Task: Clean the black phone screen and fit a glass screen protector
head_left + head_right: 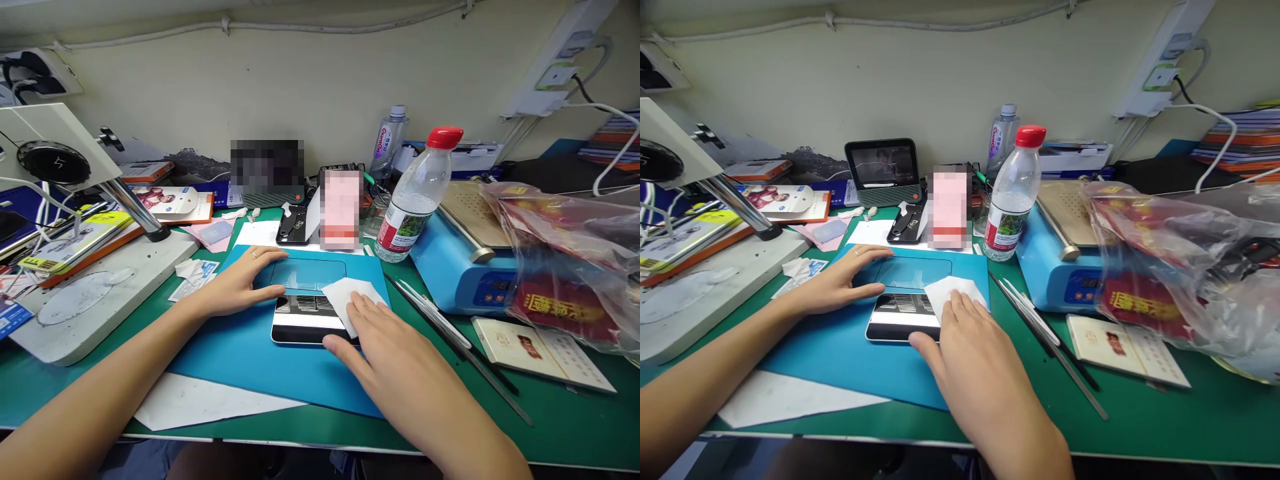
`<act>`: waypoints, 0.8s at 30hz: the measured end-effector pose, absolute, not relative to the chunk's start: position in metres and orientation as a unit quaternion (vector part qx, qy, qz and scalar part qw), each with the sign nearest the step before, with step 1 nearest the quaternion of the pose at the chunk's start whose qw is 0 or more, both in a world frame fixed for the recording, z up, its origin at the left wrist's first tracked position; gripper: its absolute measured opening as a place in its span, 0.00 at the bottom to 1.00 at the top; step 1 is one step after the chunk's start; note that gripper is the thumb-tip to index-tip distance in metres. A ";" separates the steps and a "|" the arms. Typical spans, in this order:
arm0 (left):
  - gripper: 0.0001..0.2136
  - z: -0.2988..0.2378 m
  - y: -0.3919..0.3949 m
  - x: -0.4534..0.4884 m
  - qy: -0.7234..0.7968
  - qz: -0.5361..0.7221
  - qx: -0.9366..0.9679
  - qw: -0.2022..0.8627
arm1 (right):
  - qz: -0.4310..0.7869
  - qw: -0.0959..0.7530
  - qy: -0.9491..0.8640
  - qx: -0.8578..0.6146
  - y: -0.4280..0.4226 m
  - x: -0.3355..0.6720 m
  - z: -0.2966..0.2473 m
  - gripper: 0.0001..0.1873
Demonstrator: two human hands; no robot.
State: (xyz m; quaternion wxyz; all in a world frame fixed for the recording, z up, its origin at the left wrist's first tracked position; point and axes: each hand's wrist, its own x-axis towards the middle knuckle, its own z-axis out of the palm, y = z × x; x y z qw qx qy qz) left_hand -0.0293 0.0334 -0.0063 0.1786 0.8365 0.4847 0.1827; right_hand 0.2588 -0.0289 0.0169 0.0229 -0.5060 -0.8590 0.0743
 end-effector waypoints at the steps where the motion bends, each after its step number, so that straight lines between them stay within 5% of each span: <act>1: 0.28 -0.007 0.033 -0.030 0.485 0.182 0.837 0.178 | 0.077 0.018 -0.856 -0.510 -0.027 0.257 0.017 0.36; 24: 0.30 -0.017 0.037 -0.030 0.515 0.173 0.824 0.159 | 0.065 0.059 -0.919 -0.385 -0.044 0.182 -0.003 0.41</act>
